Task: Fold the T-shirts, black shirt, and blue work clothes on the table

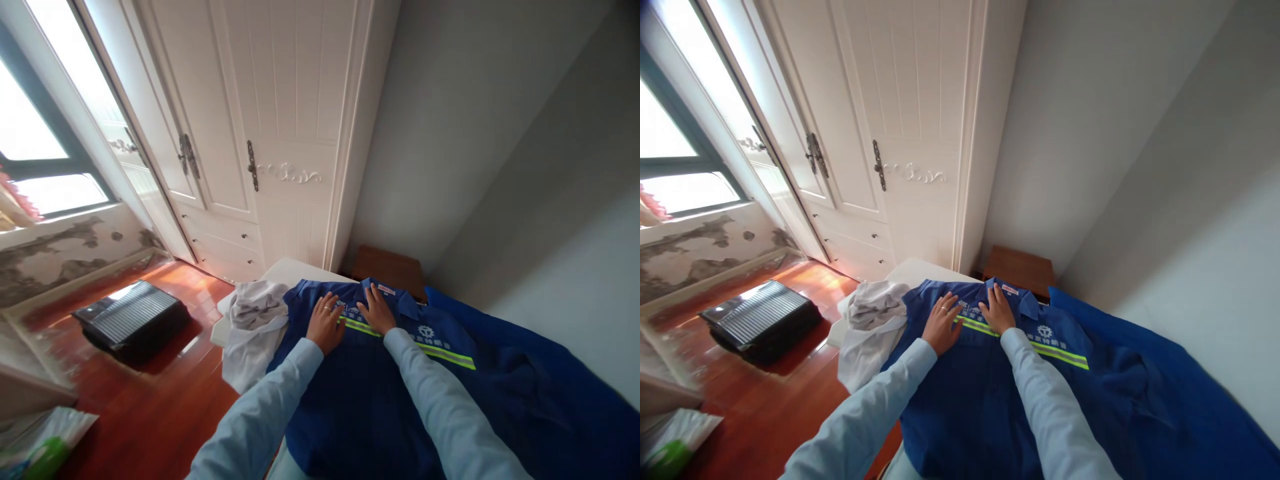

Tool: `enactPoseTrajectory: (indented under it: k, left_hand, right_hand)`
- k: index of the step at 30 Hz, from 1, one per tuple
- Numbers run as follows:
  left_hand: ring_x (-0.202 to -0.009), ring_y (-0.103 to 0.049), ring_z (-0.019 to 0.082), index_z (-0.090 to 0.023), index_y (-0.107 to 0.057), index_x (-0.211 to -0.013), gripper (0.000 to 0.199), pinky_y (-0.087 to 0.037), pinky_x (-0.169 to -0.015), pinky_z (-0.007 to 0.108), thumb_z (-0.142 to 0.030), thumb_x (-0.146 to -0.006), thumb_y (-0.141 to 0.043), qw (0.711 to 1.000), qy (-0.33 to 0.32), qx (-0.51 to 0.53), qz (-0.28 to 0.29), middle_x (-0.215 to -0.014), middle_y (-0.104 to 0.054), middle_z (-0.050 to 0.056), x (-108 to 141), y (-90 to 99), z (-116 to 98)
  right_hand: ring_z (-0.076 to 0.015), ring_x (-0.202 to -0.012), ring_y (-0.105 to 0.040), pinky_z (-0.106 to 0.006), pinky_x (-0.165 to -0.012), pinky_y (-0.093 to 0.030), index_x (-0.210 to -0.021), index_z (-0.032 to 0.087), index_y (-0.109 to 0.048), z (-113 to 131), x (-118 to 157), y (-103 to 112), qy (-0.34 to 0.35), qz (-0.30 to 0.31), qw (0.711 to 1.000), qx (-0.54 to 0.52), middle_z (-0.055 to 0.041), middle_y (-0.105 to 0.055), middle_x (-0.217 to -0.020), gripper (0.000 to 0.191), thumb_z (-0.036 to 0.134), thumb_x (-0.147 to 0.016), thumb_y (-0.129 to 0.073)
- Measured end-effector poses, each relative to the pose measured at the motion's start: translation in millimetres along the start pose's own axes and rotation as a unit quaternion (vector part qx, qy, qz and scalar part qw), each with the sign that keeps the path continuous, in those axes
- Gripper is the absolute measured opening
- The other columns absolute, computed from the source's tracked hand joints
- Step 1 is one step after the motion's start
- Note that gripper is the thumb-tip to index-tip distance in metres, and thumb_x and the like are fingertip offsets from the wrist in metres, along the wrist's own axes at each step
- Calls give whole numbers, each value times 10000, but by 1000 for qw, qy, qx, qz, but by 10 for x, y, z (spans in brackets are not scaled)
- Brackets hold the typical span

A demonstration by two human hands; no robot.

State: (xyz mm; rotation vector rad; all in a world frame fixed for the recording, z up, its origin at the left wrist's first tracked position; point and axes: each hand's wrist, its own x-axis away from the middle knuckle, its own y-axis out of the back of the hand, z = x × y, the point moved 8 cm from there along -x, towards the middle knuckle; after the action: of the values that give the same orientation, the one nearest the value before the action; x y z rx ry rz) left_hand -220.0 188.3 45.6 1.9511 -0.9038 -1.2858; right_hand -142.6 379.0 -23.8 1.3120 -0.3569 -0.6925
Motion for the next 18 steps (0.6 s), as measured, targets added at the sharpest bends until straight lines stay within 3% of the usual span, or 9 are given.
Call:
enactPoseTrajectory:
  k: [2, 4, 5, 7, 9, 11, 14, 16, 18]
  left_hand:
    - [-1504, -319, 329, -153, -641, -1291, 395, -284, -1223, 535, -283, -945, -505, 991, 91, -54, -76, -1500, -523, 177, 85, 448, 275]
    - [-1527, -237, 385, -117, -565, -1376, 508, -281, -1194, 602, -355, -927, -541, 960, 223, -122, -119, -1547, -449, 225, 236, 900, 658]
    - [-1523, -224, 419, -93, -511, -1422, 611, -298, -1166, 631, -395, -897, -583, 939, 286, -151, -113, -1563, -412, 257, 325, 1080, 863]
    - [-1465, -334, 455, -66, -490, -1432, 744, -370, -1109, 606, -423, -806, -675, 914, 368, -166, -36, -1511, -462, 291, 475, 1278, 1238]
    - [-1315, -543, 395, -120, -627, -1289, 560, -462, -1028, 479, -332, -771, -669, 911, 387, -131, 59, -1319, -651, 229, 575, 1339, 1513]
    - [-1124, -670, 328, -189, -730, -1051, 303, -507, -914, 386, -258, -789, -595, 911, 389, -103, 93, -1101, -750, 153, 612, 1446, 1689]
    - [-976, -703, 301, -220, -729, -871, 246, -507, -789, 358, -271, -852, -489, 909, 401, -110, 45, -977, -762, 122, 440, 1791, 1826]
    - [-923, -692, 276, -219, -701, -826, 250, -491, -743, 336, -287, -865, -463, 916, 387, -107, -14, -906, -751, 103, 99, 2071, 1805]
    - [-809, -670, 243, -205, -652, -735, 208, -474, -683, 311, -263, -839, -482, 930, 346, -68, -105, -746, -703, 73, -409, 2386, 1683]
  right_hand:
    - [-302, -1535, -271, -413, -1251, -221, -1541, -3, -366, -9, -4, -15, 0, 8, 1000, -2, -231, -272, -1650, 706, 451, -1002, -405]
    - [-301, -1519, -310, -406, -1251, -220, -1525, 4, -404, -8, -9, -30, 4, 15, 1000, 0, -223, -327, -1631, 684, 444, -1002, -400]
    - [-303, -1514, -320, -406, -1251, -220, -1518, 7, -419, -9, -11, -34, 5, 16, 1000, 1, -220, -342, -1625, 675, 442, -1002, -400]
    - [-303, -1511, -324, -414, -1249, -223, -1508, 18, -442, -12, -14, -39, 7, 14, 1000, 2, -214, -355, -1621, 660, 440, -1003, -399]
    - [-299, -1511, -324, -423, -1248, -228, -1500, 33, -462, -19, -15, -47, 8, 12, 1000, 1, -206, -367, -1617, 643, 438, -1006, -391]
    - [-297, -1511, -324, -418, -1248, -229, -1495, 41, -474, -32, -16, -56, 8, 12, 1000, 0, -199, -377, -1614, 635, 439, -1007, -390]
    - [-294, -1507, -336, -398, -1249, -226, -1487, 41, -488, -46, -22, -67, 10, 9, 1000, -3, -198, -393, -1605, 636, 445, -1002, -408]
    - [-294, -1501, -348, -399, -1248, -234, -1481, 45, -497, -50, -26, -69, 13, 5, 1000, -6, -197, -405, -1598, 636, 450, -998, -417]
    - [-297, -1496, -358, -414, -1244, -249, -1472, 56, -512, -53, -28, -68, 16, -2, 1000, -12, -192, -418, -1592, 626, 449, -994, -423]
